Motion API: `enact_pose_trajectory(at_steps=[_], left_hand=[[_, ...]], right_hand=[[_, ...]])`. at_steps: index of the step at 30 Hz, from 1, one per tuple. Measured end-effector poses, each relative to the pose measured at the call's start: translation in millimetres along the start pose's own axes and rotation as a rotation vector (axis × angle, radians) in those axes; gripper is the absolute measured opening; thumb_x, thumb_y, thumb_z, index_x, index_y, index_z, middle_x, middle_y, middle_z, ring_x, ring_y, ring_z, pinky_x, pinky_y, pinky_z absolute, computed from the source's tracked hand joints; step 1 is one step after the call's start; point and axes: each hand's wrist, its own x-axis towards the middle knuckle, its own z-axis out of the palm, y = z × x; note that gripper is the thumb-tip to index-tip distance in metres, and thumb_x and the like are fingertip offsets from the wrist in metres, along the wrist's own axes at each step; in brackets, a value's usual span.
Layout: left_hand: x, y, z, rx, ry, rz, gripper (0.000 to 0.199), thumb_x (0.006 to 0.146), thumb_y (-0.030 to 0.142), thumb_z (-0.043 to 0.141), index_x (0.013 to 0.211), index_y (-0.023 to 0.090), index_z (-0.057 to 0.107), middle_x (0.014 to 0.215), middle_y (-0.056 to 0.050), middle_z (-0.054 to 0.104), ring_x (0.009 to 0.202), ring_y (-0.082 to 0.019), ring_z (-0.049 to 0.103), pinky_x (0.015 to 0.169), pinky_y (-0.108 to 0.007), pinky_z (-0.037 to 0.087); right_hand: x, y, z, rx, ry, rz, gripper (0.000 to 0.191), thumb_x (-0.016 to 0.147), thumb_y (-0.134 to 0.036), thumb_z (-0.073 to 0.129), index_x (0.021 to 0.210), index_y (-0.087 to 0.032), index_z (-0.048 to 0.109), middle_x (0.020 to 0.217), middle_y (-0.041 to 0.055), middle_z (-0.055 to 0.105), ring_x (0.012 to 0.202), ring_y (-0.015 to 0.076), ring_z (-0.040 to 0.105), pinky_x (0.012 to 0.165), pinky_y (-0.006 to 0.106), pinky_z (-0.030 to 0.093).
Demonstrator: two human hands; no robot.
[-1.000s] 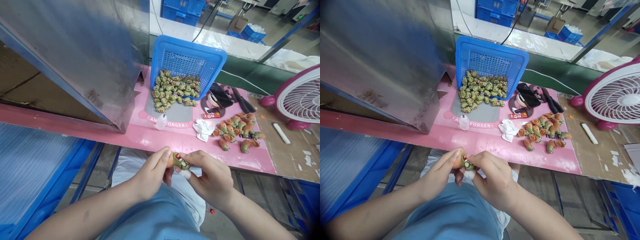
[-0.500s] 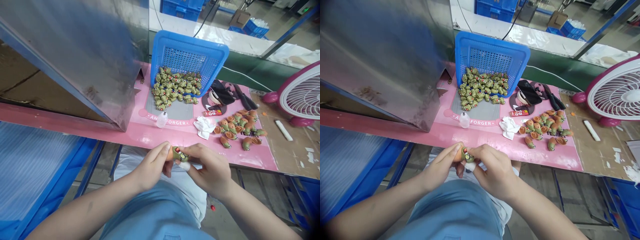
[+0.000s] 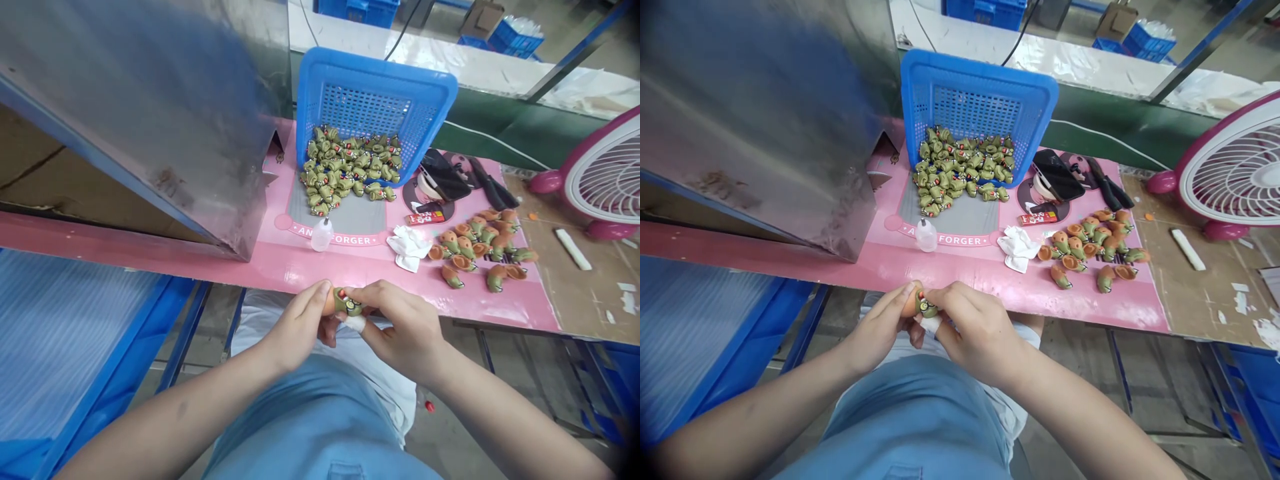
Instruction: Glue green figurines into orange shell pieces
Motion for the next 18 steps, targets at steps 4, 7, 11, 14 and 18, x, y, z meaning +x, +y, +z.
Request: enact_pose_trajectory(at_steps=[4,7,11,14,18], left_hand=[[2.1,3.6,-3.5,0.045,0.006,0.018,0.037,0.087,0.043,0.031,0.064,0.017,0.044,0.050,0.003,0.044,0.046,-0.011,0.047,0.048,-0.024,0.042],[2.6,2.5,-4.5,0.070,-0.014,0.027,0.037,0.087,0.042,0.030,0.064,0.017,0.045,0.050,0.003,0.045,0.046,-0.012,0.047,0.049,-0.024,0.042],[3.5,1.2,-2.9,0.092,-0.015,0.036,0.037,0.088,0.040,0.028,0.063,0.017,0.044,0.050,0.002,0.045,0.048,-0.013,0.048,0.051,-0.025,0.042],[4.5,7.7,-3.7,0.121,-0.018,0.047,0.037,0.088,0.041,0.028,0.063,0.017,0.044,0.051,0.002,0.045,0.049,-0.013,0.047,0.051,-0.025,0.043],[3.2,11.0,-18.2,0.306,-0.093,0.064,0.050,0.090,0.045,0.013,0.073,0.016,0.050,0.061,-0.003,0.055,0.057,-0.014,0.054,0.058,-0.026,0.046]], right_hand=[[0.3,1.1,-0.7,0.008,0.001,-0.002,0.025,0.074,-0.002,0.051,0.096,-0.014,0.054,0.074,0.0024,0.059,0.067,0.0100,0.057,0.058,0.017,0.046],[-0.6,0.7,-1.6,0.009,0.006,-0.005,0.023,0.075,-0.004,0.050,0.096,-0.014,0.054,0.075,0.0024,0.059,0.067,0.0101,0.057,0.058,0.018,0.046],[-1.4,0.5,-1.5,-0.003,0.009,-0.003,0.024,0.075,-0.004,0.048,0.095,-0.015,0.053,0.075,0.0021,0.059,0.068,0.0106,0.057,0.058,0.018,0.047],[-0.3,1.3,-0.9,0.000,0.005,-0.001,0.027,0.073,-0.001,0.046,0.096,-0.014,0.053,0.076,0.0030,0.060,0.068,0.0110,0.058,0.058,0.018,0.048],[-0.6,3.0,-7.9,0.003,0.020,0.011,0.027,0.074,-0.003,0.051,0.099,-0.015,0.054,0.076,0.0029,0.060,0.068,0.0111,0.059,0.058,0.019,0.049]])
